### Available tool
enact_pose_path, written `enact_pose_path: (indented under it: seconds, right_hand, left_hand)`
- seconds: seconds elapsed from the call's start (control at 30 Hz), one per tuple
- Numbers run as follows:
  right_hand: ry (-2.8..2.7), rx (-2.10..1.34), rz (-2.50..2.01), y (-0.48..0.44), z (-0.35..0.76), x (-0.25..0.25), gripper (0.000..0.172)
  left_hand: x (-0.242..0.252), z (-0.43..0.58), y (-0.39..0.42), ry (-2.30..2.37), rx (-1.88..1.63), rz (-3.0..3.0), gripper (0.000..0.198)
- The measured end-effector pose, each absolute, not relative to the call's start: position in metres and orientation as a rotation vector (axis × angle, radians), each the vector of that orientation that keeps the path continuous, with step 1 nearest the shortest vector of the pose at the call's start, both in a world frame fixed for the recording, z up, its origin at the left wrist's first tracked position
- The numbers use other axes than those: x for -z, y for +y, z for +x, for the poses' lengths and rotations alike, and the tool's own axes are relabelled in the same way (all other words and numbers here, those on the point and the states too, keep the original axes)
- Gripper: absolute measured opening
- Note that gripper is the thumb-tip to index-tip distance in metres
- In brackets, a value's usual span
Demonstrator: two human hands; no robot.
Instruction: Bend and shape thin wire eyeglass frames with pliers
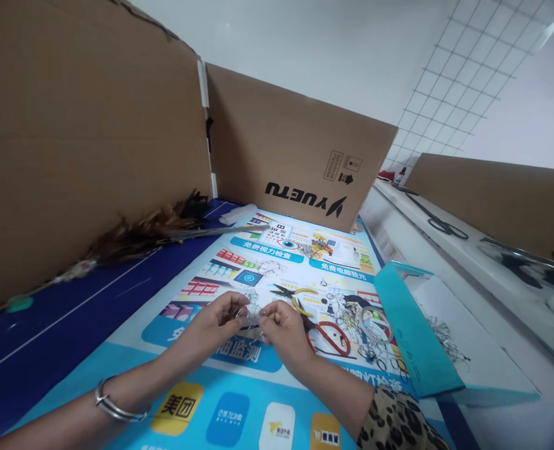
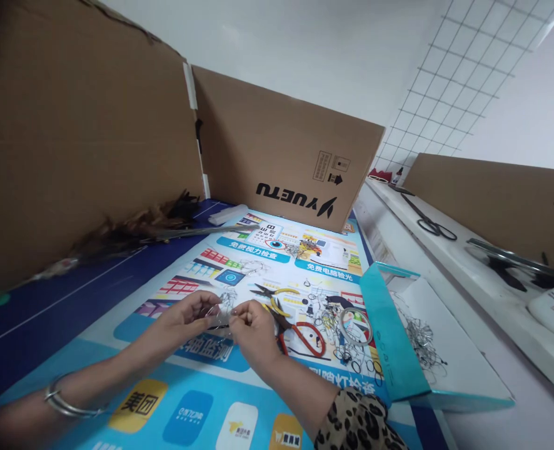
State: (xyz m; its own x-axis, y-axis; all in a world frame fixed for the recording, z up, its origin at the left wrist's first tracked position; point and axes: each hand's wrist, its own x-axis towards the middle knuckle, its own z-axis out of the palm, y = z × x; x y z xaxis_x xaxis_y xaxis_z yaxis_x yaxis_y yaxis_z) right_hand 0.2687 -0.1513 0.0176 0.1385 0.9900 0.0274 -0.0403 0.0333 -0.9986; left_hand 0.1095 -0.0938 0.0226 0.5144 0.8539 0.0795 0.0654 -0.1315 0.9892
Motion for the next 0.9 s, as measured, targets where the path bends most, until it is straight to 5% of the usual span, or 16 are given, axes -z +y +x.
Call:
enact_pose_path:
  seconds: [0.6,0.9]
  right_hand:
    - [-0.995,-1.201,-1.296,-0.142,0.272,-0.017,0.011]
    - [-1.049,-1.233,-1.304,-0.141,0.27,-0.017,0.01]
  left_hand:
    - [-0.016,0.082,-0.062,0.781,-0.763,1.452,0.017]
    - [-0.012,0.074,-0.069,0.784,-0.709,1.665,0.03]
